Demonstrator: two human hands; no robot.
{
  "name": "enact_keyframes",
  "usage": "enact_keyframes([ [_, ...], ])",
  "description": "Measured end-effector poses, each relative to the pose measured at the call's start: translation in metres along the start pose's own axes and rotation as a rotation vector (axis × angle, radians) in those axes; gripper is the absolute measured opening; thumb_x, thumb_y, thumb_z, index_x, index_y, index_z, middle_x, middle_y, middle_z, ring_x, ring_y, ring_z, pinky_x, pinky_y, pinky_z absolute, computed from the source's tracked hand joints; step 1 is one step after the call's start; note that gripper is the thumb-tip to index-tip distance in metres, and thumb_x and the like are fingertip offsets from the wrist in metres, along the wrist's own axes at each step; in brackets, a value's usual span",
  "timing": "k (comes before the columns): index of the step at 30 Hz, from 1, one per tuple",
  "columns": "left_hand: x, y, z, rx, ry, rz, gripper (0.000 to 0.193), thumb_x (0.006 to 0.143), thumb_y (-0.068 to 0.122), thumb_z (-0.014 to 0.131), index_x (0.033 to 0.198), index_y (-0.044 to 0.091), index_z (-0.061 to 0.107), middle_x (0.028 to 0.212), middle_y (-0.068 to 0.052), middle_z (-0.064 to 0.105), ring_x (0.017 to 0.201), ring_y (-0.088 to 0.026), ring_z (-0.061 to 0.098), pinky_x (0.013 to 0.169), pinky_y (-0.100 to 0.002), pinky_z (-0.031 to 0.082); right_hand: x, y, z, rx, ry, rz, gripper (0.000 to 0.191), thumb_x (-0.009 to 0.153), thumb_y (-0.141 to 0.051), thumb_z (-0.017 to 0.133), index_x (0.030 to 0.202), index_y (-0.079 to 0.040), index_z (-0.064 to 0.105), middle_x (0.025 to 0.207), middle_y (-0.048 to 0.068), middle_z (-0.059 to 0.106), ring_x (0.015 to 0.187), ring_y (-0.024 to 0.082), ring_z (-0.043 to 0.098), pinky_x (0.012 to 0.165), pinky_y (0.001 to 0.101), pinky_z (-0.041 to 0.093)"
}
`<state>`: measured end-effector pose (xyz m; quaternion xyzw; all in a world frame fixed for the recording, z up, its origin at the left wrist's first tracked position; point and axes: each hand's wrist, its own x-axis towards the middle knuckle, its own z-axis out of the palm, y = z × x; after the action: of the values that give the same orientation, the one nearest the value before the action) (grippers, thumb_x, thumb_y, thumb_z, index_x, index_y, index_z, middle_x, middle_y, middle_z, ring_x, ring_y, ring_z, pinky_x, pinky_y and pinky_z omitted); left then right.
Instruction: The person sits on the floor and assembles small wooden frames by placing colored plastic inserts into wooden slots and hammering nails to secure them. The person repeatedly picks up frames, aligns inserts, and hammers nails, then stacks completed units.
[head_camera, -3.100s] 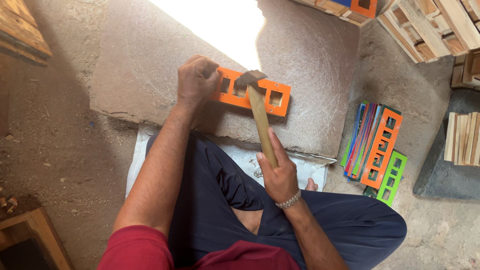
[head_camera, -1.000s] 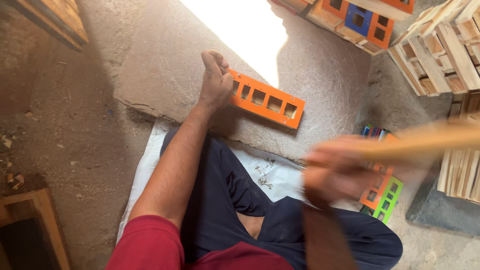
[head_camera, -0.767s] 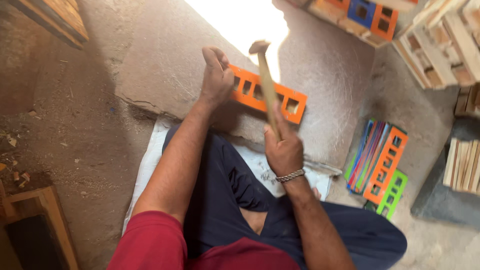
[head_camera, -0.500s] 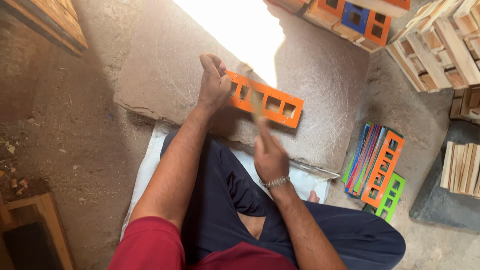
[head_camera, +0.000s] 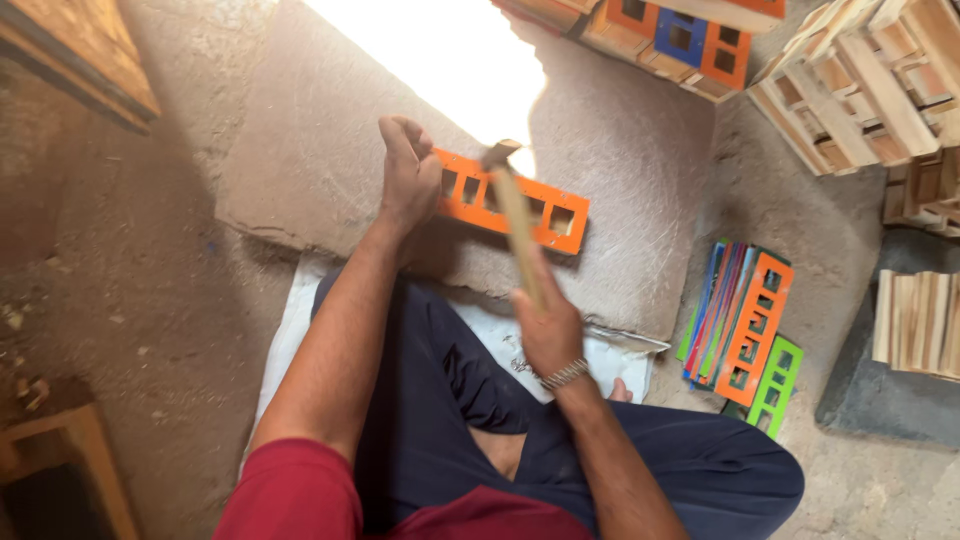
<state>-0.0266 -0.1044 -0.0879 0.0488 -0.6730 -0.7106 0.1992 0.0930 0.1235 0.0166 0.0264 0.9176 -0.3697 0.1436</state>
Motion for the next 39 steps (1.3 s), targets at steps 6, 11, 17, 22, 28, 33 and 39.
enact_keyframes([
  [6, -0.011, 0.015, -0.024, 0.357, 0.364, -0.218, 0.029, 0.092, 0.009, 0.058, 0.119, -0.002, 0.054, 0.117, -0.015, 0.051, 0.105, -0.024, 0.056, 0.094, -0.042, 0.053, -0.045, 0.059, -0.04, -0.066, 0.444, -0.274, 0.071, 0.099, -0.01, 0.066, 0.163, -0.011, 0.034, 0.114, 0.018, 0.068, 0.074, 0.02, 0.063, 0.06, 0.0311, 0.055],
  [11, -0.043, 0.046, -0.006, 0.794, 0.017, -0.374, 0.05, 0.088, 0.038, 0.081, 0.117, -0.001, 0.069, 0.124, -0.024, 0.053, 0.117, -0.036, 0.047, 0.102, -0.047, 0.043, -0.053, 0.083, -0.036, 0.339, 0.173, 0.283, 0.08, 0.094, -0.011, 0.063, 0.164, -0.021, 0.026, 0.066, 0.006, 0.055, 0.044, 0.011, 0.051, 0.032, 0.0282, 0.044],
  [17, -0.043, 0.119, 0.041, 0.286, 0.104, 0.275, 0.039, 0.101, 0.012, 0.075, 0.137, 0.002, 0.064, 0.131, -0.022, 0.069, 0.125, -0.035, 0.068, 0.105, -0.045, 0.06, -0.072, 0.079, -0.034, 0.616, -0.01, 0.304, 0.081, 0.093, -0.011, 0.062, 0.163, -0.025, 0.025, 0.063, 0.001, 0.056, 0.042, 0.007, 0.049, 0.03, 0.0244, 0.041],
  [22, -0.046, 0.162, 0.088, 0.35, -0.103, 0.284, 0.061, 0.097, 0.003, 0.071, 0.148, 0.007, 0.038, 0.116, -0.024, 0.069, 0.097, -0.031, 0.077, 0.076, -0.034, 0.067, -0.098, 0.053, -0.051, 0.593, -0.15, 0.35, 0.076, 0.095, -0.014, 0.062, 0.162, -0.026, 0.028, 0.064, 0.0, 0.056, 0.042, 0.005, 0.047, 0.033, 0.0217, 0.04],
  [28, -0.064, 0.173, 0.089, 0.321, -0.112, 0.288, 0.083, 0.091, -0.001, 0.074, 0.154, 0.012, 0.022, 0.117, -0.028, 0.07, 0.102, -0.038, 0.076, 0.086, -0.042, 0.066, -0.131, 0.011, -0.13, 0.171, 0.112, 0.173, 0.073, 0.094, -0.017, 0.066, 0.162, -0.024, 0.038, 0.064, 0.011, 0.062, 0.046, 0.012, 0.056, 0.039, 0.0274, 0.049],
  [33, -0.072, 0.174, 0.093, 0.324, -0.101, 0.371, 0.087, 0.093, 0.0, 0.077, 0.155, 0.013, 0.017, 0.13, -0.03, 0.066, 0.114, -0.042, 0.072, 0.095, -0.044, 0.065, -0.146, -0.025, -0.17, 0.083, 0.289, -0.504, 0.062, 0.1, -0.014, 0.066, 0.156, -0.006, 0.041, 0.128, 0.024, 0.068, 0.095, 0.021, 0.073, 0.08, 0.0312, 0.061],
  [39, -0.067, 0.174, 0.091, 0.317, -0.104, 0.337, 0.087, 0.091, -0.003, 0.075, 0.155, 0.012, 0.018, 0.132, -0.028, 0.066, 0.115, -0.039, 0.073, 0.094, -0.04, 0.061, -0.133, -0.039, -0.157, -0.184, 0.187, -0.397, 0.061, 0.093, -0.016, 0.068, 0.151, -0.009, 0.051, 0.122, 0.021, 0.073, 0.102, 0.024, 0.075, 0.08, 0.0319, 0.06],
])
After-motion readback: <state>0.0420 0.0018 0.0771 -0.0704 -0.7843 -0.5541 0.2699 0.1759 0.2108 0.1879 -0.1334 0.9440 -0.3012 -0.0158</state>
